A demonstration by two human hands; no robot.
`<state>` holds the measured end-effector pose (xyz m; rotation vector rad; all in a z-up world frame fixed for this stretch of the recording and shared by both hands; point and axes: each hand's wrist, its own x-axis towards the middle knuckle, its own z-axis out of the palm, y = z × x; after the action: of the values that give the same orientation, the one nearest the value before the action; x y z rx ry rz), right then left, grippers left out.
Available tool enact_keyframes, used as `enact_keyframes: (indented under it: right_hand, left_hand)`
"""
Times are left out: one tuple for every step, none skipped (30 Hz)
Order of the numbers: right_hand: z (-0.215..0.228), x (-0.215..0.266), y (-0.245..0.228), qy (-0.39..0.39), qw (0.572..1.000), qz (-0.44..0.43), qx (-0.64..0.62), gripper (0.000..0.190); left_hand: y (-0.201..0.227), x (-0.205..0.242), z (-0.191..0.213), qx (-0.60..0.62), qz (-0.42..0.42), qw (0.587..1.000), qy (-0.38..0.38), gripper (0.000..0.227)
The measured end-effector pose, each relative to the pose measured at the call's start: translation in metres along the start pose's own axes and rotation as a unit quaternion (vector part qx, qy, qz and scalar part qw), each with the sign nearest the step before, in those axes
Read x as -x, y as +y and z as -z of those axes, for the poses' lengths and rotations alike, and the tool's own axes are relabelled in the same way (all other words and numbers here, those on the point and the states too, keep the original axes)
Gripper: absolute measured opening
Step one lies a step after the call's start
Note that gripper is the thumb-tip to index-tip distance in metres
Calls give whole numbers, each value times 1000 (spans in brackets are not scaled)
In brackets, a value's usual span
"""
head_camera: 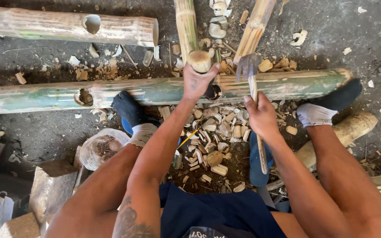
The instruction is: The person carves holes into bamboo poles using a hammer and a chisel-like tool. They repeatedly strike the tool to remove material, then assemble the carved pieces into a frame structure.
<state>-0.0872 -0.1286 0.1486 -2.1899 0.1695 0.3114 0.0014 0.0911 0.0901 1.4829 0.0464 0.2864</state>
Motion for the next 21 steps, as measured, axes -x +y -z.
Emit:
enact_keyframes:
  right_hand:
    - [2,2,-3,7,1000,23,9,30]
    - [5,4,-7,15,999,47,17,31]
    - [9,4,-10,17,998,56,8,31]
    - [12,5,-15,20,998,65,0,30]
    - [16,5,-20,20,997,74,-10,29]
    - [19,5,-26,25,996,89,-9,29]
    - [23,5,-32,29,994,103,-8,28]
    - [26,5,-40,33,993,117,-8,28]
    - [30,6,-47,30,992,119,4,28]
    - [34,7,-55,28,992,120,16,28]
    - [38,7,-64,25,992,123,29,29]
    - [41,7,-73,25,988,146,46,28]
    - [45,5,-82,27,983,171,63,27]
    - [47,3,-90,28,977,195,80,27]
    - [47,1,-97,15,971,207,115,28]
    - [46,-1,-104,2,964,219,149,29]
    - [46,-6,-112,-8,955,233,183,30]
    - [44,-11,-119,-56,945,211,243,29]
    - [40,-14,-126,-105,929,186,301,28]
    - [38,-15,-133,-152,908,159,357,28]
    - [39,-15,-140,-135,901,194,364,30]
  left_hand:
    - [-2,3,-1,11,13,1000,1,28]
    - [-4,6,-1,21,26,999,2,22]
    - [-5,6,1,32,38,999,6,17]
    - [-7,6,0,36,33,999,22,18]
    - [-8,6,2,39,29,998,38,19]
    - [-9,5,4,41,25,997,55,20]
    - [-10,4,5,32,22,998,56,19]
    - [-11,4,6,24,19,998,58,18]
    - [-14,6,6,16,19,998,58,16]
    - [-16,8,7,9,24,999,43,15]
    - [-17,10,7,3,29,999,29,14]
    - [-18,13,6,-3,34,999,14,13]
    - [-19,12,5,-6,28,999,17,13]
    - [-20,11,3,-9,22,1000,19,13]
    - [-21,13,2,-11,16,1000,23,14]
    - [-22,16,1,-1,15,1000,15,15]
    - [-22,14,-1,9,9,1000,7,16]
    - [-22,13,-3,20,3,1000,-1,17]
    - [-22,16,-4,-2,-35,999,8,22]
    - [-23,18,-5,-23,-74,997,16,28]
    - [-23,20,-4,-45,-113,992,23,34]
